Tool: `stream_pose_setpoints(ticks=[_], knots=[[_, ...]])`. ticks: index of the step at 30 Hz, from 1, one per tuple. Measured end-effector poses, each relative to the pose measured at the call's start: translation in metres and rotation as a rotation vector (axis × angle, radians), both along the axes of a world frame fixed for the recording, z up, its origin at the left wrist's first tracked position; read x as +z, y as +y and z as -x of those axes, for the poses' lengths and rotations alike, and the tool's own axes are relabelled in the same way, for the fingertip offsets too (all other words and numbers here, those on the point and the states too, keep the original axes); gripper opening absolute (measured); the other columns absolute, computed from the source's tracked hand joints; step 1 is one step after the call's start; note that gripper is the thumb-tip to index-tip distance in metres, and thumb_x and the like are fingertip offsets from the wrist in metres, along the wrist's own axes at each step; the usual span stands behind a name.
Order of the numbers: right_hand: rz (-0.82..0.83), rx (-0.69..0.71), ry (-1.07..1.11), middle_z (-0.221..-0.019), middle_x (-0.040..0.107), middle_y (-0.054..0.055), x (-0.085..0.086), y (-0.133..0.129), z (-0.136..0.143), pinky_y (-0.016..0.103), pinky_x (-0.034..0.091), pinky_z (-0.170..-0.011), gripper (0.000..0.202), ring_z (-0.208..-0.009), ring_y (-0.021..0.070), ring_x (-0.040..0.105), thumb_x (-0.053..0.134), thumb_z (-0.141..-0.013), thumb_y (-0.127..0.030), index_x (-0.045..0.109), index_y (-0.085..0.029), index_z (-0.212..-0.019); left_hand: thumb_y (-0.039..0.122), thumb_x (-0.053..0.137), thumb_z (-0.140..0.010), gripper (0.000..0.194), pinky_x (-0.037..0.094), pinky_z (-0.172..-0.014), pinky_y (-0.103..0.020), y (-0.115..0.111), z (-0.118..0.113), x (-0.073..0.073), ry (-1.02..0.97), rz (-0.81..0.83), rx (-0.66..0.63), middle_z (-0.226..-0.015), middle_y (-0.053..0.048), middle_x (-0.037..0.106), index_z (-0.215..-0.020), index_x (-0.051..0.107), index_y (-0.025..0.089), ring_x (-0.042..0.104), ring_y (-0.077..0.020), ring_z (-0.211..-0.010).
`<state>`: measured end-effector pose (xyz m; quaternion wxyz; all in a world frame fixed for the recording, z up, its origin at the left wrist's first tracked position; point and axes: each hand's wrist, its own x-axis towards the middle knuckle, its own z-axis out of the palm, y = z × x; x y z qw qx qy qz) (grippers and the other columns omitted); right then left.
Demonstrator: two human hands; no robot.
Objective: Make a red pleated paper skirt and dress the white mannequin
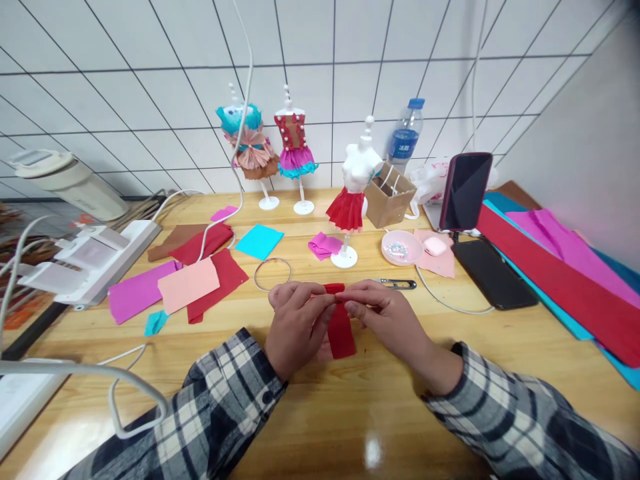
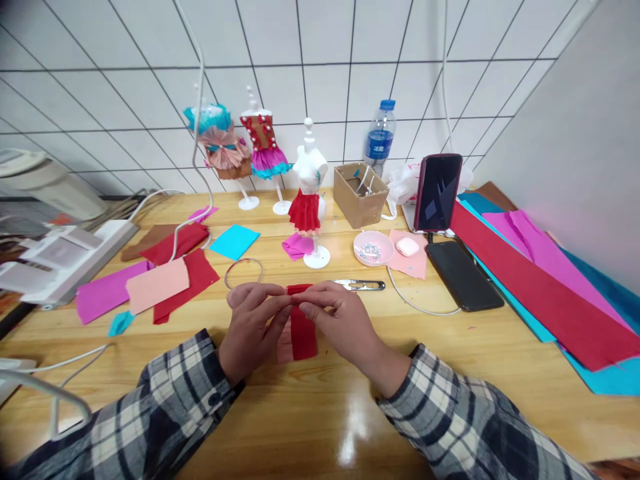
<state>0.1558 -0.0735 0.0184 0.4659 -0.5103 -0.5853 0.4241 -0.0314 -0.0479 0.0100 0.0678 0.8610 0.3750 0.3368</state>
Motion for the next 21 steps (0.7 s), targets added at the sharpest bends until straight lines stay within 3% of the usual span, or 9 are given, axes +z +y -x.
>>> stream_pose_setpoints(ticks=[2,7,12,17,21], knots=[[-0.05,-0.038,-0.07,-0.101,0.069,0.004,0.001,-0.002,0.002,0.025,0.05,-0.06,0.017,-0.085,0.0157,0.063,0.067,-0.082,-0.026,0.078,-0.028,-0.094,0.022,0.053,-0.093,0.016,0.037,-0.084,-0.039,0.0,0.0,0.0,0.016,0.015,0.002,-0.096,-0.005,0.065,-0.099,0.068,0.021,0.052,-0.0202,-0.09],[-0.093,-0.113,-0.162,-0.107,0.066,0.004,-0.001,-0.003,0.005,0.025,0.05,-0.055,0.01,-0.056,0.0063,0.053,0.073,-0.078,-0.025,0.079,-0.025,-0.086,0.023,0.053,-0.092,0.015,0.034,-0.082,-0.04,-0.003,-0.001,0.003,0.059,-0.007,-0.001,-0.093,-0.004,0.067,-0.094,0.068,0.021,0.049,-0.0212,-0.088],[-0.127,-0.109,-0.213,-0.103,0.067,0.004,0.0,-0.003,0.006,0.025,0.048,-0.055,0.007,-0.059,0.0078,0.054,0.067,-0.08,-0.021,0.074,-0.021,-0.078,0.023,0.055,-0.09,0.014,0.032,-0.08,-0.041,-0.007,-0.001,0.006,0.114,-0.087,-0.009,-0.088,-0.003,0.068,-0.088,0.068,0.021,0.048,-0.0213,-0.085],[0.021,-0.02,0.041,-0.1,0.065,0.005,0.001,-0.004,0.008,0.023,0.042,-0.048,0.012,-0.057,0.0079,0.052,0.064,-0.081,-0.03,0.066,-0.019,-0.075,0.026,0.058,-0.089,0.014,0.032,-0.077,-0.039,-0.013,-0.001,0.007,0.086,-0.141,-0.048,-0.082,-0.002,0.068,-0.092,0.071,0.023,0.048,-0.0195,-0.08],[0.231,-0.089,0.339,-0.072,0.06,-0.001,0.0,0.001,-0.004,0.02,0.027,-0.039,0.027,-0.044,0.0043,0.036,0.071,-0.075,-0.042,0.068,-0.018,-0.087,0.03,0.057,-0.091,0.018,0.035,-0.077,-0.038,-0.002,0.007,0.005,0.01,-0.03,-0.008,-0.075,-0.002,0.065,-0.094,0.075,0.027,0.052,-0.018,-0.077]])
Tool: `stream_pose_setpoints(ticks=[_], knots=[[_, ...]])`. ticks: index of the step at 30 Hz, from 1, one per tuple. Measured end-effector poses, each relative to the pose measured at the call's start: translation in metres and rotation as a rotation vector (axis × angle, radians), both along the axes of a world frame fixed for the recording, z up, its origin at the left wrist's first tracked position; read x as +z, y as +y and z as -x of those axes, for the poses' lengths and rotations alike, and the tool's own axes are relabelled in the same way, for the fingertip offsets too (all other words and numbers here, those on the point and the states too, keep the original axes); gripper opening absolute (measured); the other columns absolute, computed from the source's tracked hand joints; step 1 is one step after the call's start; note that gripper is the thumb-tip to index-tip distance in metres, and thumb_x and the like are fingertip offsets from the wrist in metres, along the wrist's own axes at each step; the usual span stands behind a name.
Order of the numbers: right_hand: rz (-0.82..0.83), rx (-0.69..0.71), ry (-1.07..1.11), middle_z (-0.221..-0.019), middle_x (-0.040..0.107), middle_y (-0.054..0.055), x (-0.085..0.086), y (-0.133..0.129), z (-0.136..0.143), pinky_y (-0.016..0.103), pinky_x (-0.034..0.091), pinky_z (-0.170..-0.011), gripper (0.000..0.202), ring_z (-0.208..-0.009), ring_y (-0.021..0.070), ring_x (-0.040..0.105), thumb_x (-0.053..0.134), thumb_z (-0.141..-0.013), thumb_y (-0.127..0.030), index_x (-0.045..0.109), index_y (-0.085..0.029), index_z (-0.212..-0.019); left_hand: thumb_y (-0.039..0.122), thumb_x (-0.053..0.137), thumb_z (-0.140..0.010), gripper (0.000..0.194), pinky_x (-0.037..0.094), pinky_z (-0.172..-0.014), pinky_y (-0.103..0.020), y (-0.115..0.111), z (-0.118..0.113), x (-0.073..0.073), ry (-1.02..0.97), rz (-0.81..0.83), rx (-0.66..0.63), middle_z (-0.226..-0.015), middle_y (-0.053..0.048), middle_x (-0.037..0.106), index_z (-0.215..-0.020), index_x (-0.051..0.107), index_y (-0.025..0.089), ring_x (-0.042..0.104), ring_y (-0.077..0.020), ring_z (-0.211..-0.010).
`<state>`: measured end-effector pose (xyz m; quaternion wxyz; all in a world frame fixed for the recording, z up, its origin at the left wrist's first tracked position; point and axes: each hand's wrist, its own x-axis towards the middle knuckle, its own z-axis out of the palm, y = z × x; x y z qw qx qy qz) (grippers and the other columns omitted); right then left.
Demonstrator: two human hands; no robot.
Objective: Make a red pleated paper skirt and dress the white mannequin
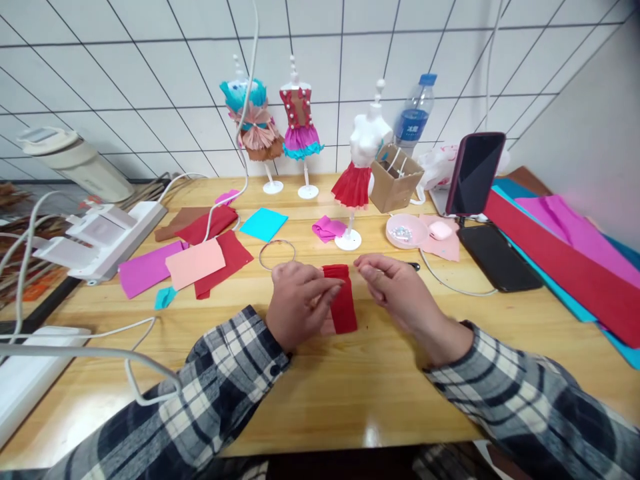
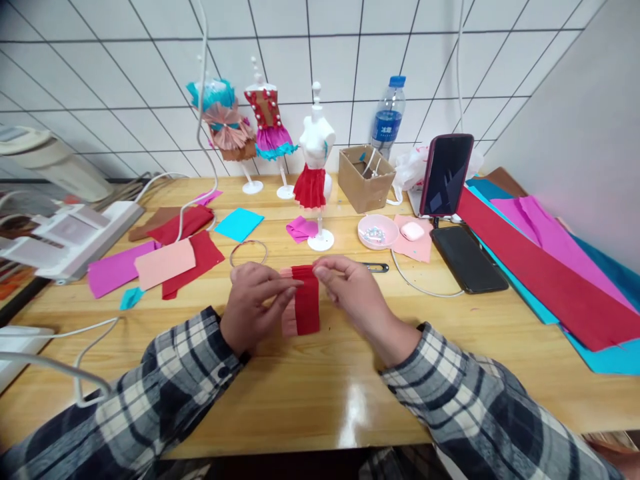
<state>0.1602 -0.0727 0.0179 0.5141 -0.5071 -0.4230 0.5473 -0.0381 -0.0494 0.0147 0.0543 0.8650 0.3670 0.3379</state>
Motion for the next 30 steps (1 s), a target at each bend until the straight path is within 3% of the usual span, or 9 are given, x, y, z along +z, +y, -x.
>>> stream_pose_setpoints(ticks=[3,5,8,11,15,19,24,30], knots=[[-0.012,-0.055,0.0,-0.068,0.06,0.0,0.0,0.006,-0.017,0.02,0.026,-0.039,0.036,-0.046,0.0057,0.039,0.07,-0.077,-0.047,0.071,-0.017,-0.096,0.039,0.057,-0.09,0.024,0.039,-0.08,-0.037,0.024,0.007,-0.001,0.0,0.035,0.023,-0.082,-0.005,0.064,-0.1,0.075,0.025,0.055,-0.0191,-0.082],[-0.073,0.02,-0.104,-0.085,0.068,0.005,-0.002,0.011,-0.026,0.022,0.035,-0.044,0.043,-0.057,0.0106,0.053,0.061,-0.084,-0.049,0.068,-0.019,-0.114,0.05,0.063,-0.084,0.045,0.038,-0.091,-0.041,0.041,0.007,-0.001,0.101,0.101,0.018,-0.105,-0.008,0.065,-0.12,0.066,0.023,0.055,-0.0241,-0.101],[-0.229,0.156,-0.447,-0.114,0.069,0.006,-0.009,0.017,-0.033,0.032,0.048,-0.067,0.053,-0.087,0.0191,0.063,0.056,-0.089,-0.037,0.048,-0.028,-0.141,0.058,0.067,-0.076,0.061,0.036,-0.096,-0.045,0.059,0.002,-0.001,0.296,0.267,-0.015,-0.119,-0.01,0.063,-0.124,0.062,0.022,0.053,-0.029,-0.111],[-0.367,0.192,-0.802,-0.117,0.07,0.003,-0.019,0.023,-0.03,0.043,0.046,-0.088,0.07,-0.102,0.0253,0.058,0.061,-0.085,-0.026,0.033,-0.031,-0.149,0.055,0.067,-0.076,0.053,0.038,-0.093,-0.042,0.063,-0.004,-0.003,0.371,0.347,-0.047,-0.115,-0.009,0.065,-0.115,0.065,0.02,0.056,-0.0281,-0.108],[-0.403,0.187,-0.979,-0.122,0.068,0.003,-0.028,0.033,-0.019,0.048,0.043,-0.093,0.085,-0.108,0.0295,0.052,0.069,-0.078,-0.026,0.026,-0.028,-0.151,0.045,0.07,-0.075,0.037,0.038,-0.088,-0.039,0.062,-0.006,-0.009,0.356,0.331,-0.033,-0.103,-0.007,0.069,-0.102,0.068,0.02,0.06,-0.0255,-0.099],[-0.399,0.191,-1.024,-0.119,0.069,0.005,-0.033,0.039,-0.01,0.049,0.041,-0.094,0.077,-0.108,0.031,0.051,0.07,-0.076,-0.026,0.035,-0.023,-0.145,0.041,0.066,-0.079,0.024,0.032,-0.091,-0.043,0.06,-0.008,-0.013,0.339,0.294,-0.011,-0.096,-0.005,0.071,-0.093,0.071,0.022,0.059,-0.0252,-0.096],[-0.409,0.171,-1.013,-0.103,0.072,0.004,-0.035,0.041,-0.008,0.043,0.042,-0.091,0.063,-0.101,0.0271,0.056,0.066,-0.078,-0.018,0.042,-0.021,-0.136,0.037,0.062,-0.083,0.018,0.026,-0.094,-0.046,0.056,-0.013,-0.013,0.316,0.29,0.003,-0.093,-0.004,0.072,-0.085,0.073,0.024,0.059,-0.0237,-0.093],[-0.361,0.165,-0.926,-0.086,0.072,0.0,-0.038,0.043,-0.009,0.033,0.043,-0.078,0.057,-0.085,0.0204,0.06,0.062,-0.077,-0.014,0.044,-0.022,-0.13,0.03,0.06,-0.082,0.016,0.028,-0.091,-0.046,0.051,-0.015,-0.01,0.322,0.345,0.035,-0.084,-0.003,0.073,-0.085,0.074,0.024,0.061,-0.0227,-0.086]])
